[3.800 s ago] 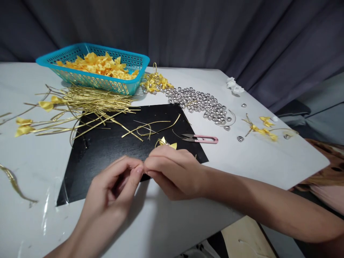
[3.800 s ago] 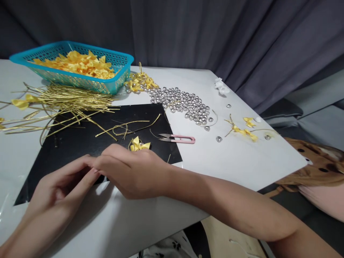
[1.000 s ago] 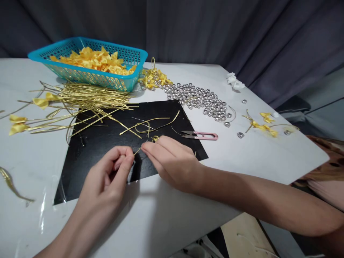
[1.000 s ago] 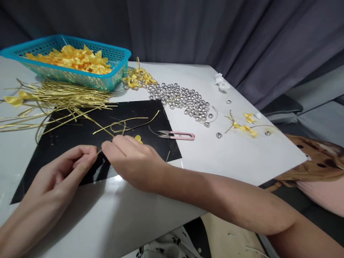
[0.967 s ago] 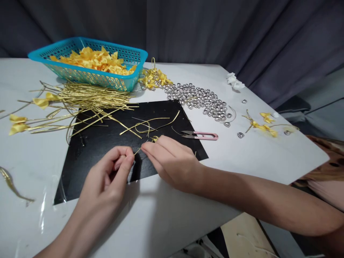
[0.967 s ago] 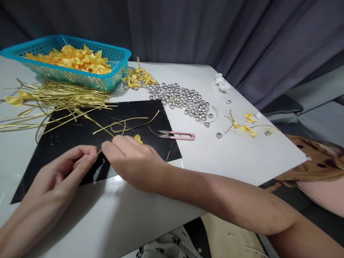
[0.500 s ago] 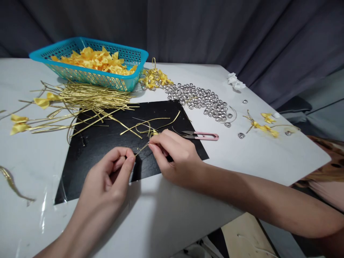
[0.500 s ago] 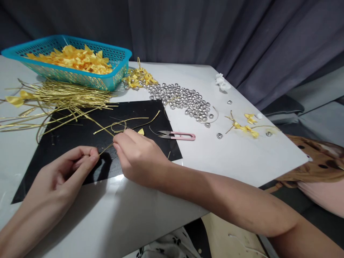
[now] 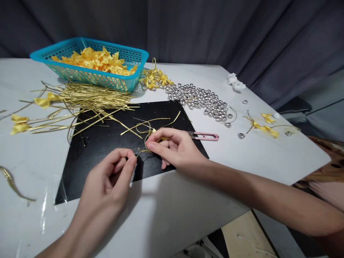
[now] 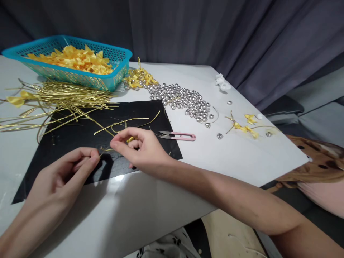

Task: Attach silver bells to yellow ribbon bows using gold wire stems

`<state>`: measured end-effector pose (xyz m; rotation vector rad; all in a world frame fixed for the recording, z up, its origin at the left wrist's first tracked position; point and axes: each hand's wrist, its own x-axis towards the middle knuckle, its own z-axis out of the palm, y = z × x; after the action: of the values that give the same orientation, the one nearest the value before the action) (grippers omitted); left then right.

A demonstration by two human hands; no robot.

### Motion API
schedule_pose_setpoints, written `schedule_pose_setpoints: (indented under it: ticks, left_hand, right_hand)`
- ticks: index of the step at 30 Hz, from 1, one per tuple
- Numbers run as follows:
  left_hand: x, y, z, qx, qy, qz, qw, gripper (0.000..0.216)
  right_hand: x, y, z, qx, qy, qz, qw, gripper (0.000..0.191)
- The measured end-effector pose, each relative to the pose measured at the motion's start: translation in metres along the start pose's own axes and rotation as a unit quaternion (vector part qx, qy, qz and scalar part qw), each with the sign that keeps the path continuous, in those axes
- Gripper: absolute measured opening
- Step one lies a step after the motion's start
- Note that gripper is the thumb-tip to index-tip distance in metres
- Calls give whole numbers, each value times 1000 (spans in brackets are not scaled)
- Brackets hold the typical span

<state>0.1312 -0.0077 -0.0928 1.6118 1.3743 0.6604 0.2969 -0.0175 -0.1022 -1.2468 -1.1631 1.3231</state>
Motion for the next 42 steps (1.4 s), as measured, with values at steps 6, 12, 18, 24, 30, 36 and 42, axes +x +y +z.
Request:
schedule_pose_setpoints:
  ticks: [6,12,18,24,30,36,42]
  left_hand:
    - [0,-5,3,27,-9,-1,1000,24]
    - [1,-5,5,20,-9,15,1000,19]
    - [0,-2,4,5,-9,4,1000,19]
    - [-1,-7,6,2,-2,-9,1000,20]
    - [-2,-4,4,5,-4,-25,1000,24]
    - [0,0,1,-10,-24,-27,999,24]
    - [1,0,0,-45,-40,-38,997,20]
  right_hand:
    - [-1,-5,-1,17,-6,23,1000,9]
    - [-5,-6,8,-5,17,25,1000,9]
    - [-7,-2,13,16,13,28,999,9]
    - [-9,-1,19,52,20,42,998,8]
    - [-7,2,20,39,37,39,998,9]
    - [-10,3,14,-83,86,-93,988,12]
    - [-13,7,9,-277,120,-342,890,8]
